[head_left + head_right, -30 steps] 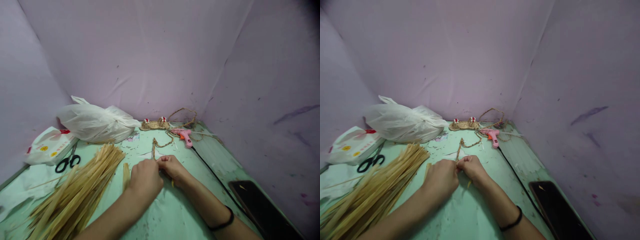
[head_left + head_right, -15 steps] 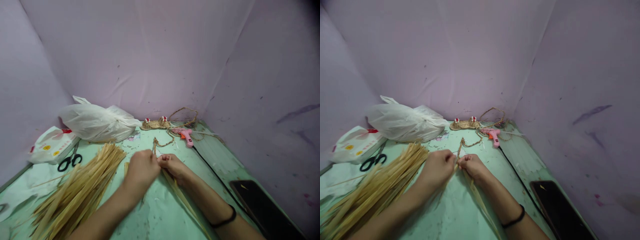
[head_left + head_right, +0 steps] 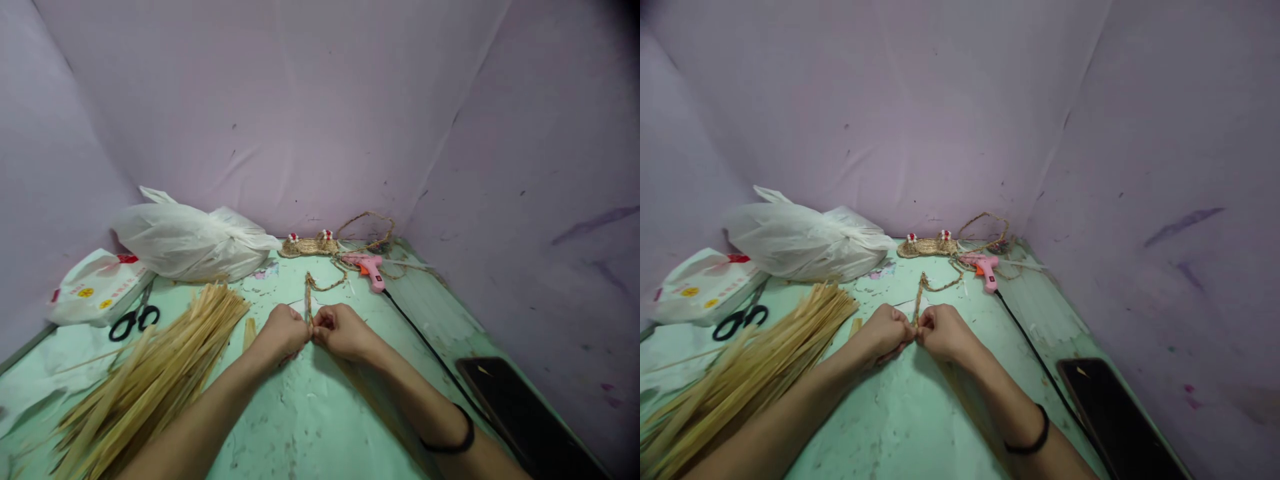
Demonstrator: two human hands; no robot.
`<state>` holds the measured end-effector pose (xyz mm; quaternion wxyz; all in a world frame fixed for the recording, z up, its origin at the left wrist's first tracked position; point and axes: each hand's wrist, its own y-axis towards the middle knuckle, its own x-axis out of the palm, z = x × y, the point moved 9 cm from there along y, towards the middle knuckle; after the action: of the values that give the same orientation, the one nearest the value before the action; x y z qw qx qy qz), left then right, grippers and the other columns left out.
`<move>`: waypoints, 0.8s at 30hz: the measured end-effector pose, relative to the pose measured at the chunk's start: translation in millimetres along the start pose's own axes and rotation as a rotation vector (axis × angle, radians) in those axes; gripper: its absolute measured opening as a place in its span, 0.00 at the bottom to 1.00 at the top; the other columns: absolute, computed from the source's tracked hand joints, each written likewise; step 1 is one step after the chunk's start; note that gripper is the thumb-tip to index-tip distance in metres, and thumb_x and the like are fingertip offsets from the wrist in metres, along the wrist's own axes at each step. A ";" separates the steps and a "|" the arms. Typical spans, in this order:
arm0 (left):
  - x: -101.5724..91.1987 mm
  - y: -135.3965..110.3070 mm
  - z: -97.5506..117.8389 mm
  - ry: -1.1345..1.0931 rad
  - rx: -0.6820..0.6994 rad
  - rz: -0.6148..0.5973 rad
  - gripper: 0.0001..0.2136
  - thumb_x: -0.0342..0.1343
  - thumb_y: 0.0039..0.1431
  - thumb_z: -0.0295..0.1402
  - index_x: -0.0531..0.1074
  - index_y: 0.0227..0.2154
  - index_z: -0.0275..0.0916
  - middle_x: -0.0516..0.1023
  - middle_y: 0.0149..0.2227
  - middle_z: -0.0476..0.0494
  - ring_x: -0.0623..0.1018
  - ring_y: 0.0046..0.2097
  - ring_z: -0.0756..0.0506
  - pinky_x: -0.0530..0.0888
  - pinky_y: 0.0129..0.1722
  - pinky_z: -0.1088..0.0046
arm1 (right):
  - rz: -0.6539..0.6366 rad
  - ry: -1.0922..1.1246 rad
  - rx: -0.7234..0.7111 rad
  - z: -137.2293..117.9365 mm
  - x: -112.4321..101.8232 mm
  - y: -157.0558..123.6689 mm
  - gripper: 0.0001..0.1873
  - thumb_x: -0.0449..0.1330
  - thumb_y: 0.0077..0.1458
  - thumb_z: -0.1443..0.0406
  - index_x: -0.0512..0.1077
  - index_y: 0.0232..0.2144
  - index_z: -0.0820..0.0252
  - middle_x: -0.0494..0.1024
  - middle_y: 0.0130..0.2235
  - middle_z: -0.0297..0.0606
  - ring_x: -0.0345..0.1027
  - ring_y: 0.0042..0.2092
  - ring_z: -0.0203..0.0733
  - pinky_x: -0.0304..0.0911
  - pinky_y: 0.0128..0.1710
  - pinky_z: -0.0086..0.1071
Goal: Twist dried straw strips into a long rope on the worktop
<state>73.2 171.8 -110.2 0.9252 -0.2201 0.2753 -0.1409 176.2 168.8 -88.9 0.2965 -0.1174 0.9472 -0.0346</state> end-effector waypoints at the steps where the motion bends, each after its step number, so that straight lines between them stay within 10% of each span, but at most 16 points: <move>1: -1.9 2.0 2.1 0.011 0.048 0.032 0.07 0.51 0.37 0.25 0.60 0.11 0.36 0.54 0.07 0.56 0.54 0.11 0.56 0.48 0.13 0.79 | 0.059 -0.130 -0.015 -5.5 -6.3 -2.9 0.04 0.55 0.39 0.70 0.70 0.21 0.64 0.72 0.20 0.36 0.59 0.23 0.32 0.48 0.22 0.25; 5: -1.0 1.0 8.0 -0.039 0.142 0.037 0.07 0.49 0.37 0.24 0.59 0.10 0.36 0.53 0.07 0.56 0.52 0.12 0.57 0.45 0.14 0.79 | 0.161 -0.448 0.050 -26.8 -21.1 -19.3 0.06 0.55 0.39 0.68 0.72 0.19 0.63 0.73 0.21 0.40 0.61 0.23 0.35 0.46 0.22 0.27; 15: 3.2 -10.3 10.1 -0.301 0.091 -0.158 0.04 0.45 0.31 0.24 0.59 0.08 0.36 0.53 0.05 0.56 0.49 0.09 0.57 0.44 0.10 0.80 | 0.009 -0.634 -0.023 -52.0 17.1 -36.4 0.10 0.54 0.39 0.69 0.75 0.23 0.63 0.76 0.26 0.45 0.64 0.25 0.39 0.42 0.21 0.29; 24: 5.0 -6.8 8.2 -0.355 0.093 -0.306 0.01 0.49 0.31 0.27 0.62 0.13 0.36 0.57 0.08 0.56 0.49 0.09 0.58 0.43 0.09 0.80 | 0.002 0.402 0.299 -7.7 -7.9 -17.1 0.04 0.51 0.47 0.69 0.66 0.24 0.65 0.68 0.21 0.34 0.61 0.23 0.31 0.56 0.25 0.24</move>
<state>80.9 166.7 -103.0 0.9361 -0.2377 0.0648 -0.2511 181.6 154.1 -75.9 0.1160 -0.0620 0.9716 -0.1967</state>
